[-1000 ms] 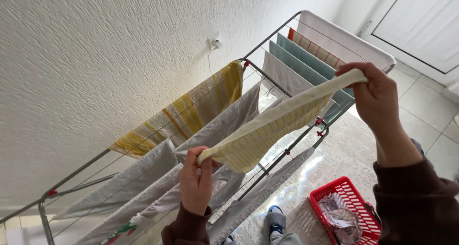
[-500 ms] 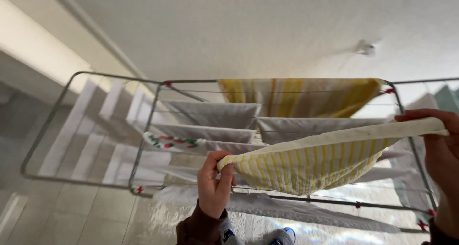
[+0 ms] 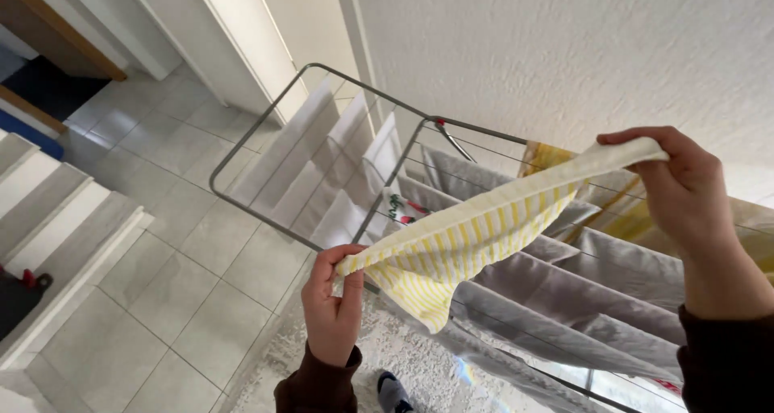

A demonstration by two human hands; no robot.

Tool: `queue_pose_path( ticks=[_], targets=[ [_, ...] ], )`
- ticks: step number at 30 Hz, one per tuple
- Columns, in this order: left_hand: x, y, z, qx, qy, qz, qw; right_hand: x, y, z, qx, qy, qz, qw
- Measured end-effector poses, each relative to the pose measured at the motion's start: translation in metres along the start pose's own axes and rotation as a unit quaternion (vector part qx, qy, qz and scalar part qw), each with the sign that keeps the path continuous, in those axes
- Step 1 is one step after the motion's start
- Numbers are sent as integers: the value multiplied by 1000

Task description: The person takes various small garments and cloths from a red laundry basket and hangs them on a metal drying rack. Items include a yellow-striped cloth, a white cloth with a strawberry pattern, and several small garments. The person repeatedly reaches into the basket, unfolds each item, and places it on the rack bars.

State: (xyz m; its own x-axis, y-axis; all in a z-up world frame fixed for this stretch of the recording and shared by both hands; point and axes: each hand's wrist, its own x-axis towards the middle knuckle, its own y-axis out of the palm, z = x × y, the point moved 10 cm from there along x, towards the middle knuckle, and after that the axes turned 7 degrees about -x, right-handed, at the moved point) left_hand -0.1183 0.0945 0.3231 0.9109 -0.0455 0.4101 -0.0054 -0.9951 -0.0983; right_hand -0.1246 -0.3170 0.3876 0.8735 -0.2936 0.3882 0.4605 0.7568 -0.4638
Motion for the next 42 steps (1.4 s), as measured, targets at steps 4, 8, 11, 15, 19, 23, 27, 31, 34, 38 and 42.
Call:
queue_pose_path(
  ticks=[4, 8, 11, 15, 19, 23, 27, 31, 34, 38, 42],
  targets=[
    [32, -72, 14, 20, 0, -20, 1000, 46, 82, 37, 8, -28, 23, 999],
    [61, -133, 19, 38, 4, -54, 998, 86, 156, 68, 16, -41, 52, 998],
    [80, -165, 23, 41, 10, -70, 997, 116, 204, 80, 44, -57, 64, 995],
    [108, -195, 20, 61, 48, -87, 993, 156, 256, 105, 85, -79, 71, 991],
    [137, -211, 13, 92, 59, -95, 989, 200, 296, 126, 97, -79, 76, 989],
    [162, -223, 14, 109, 82, -116, 984, 239, 332, 139, 117, -105, 83, 984],
    [182, -228, 35, 138, 70, -126, 980, 271, 372, 131, 128, -106, 97, 981],
    [199, -225, 64, 165, 66, -128, 976, 290, 408, 112, 133, -93, 120, 979],
    [204, -217, 109, 162, 2, -111, 981, 299, 436, 71, 85, -15, 145, 986],
    [201, -207, 172, 183, -124, -101, 970, 294, 467, 34, 39, 87, 206, 974],
    [200, -197, 210, 146, -185, -98, 967, 289, 490, -4, -9, 134, 234, 963]
  ],
)
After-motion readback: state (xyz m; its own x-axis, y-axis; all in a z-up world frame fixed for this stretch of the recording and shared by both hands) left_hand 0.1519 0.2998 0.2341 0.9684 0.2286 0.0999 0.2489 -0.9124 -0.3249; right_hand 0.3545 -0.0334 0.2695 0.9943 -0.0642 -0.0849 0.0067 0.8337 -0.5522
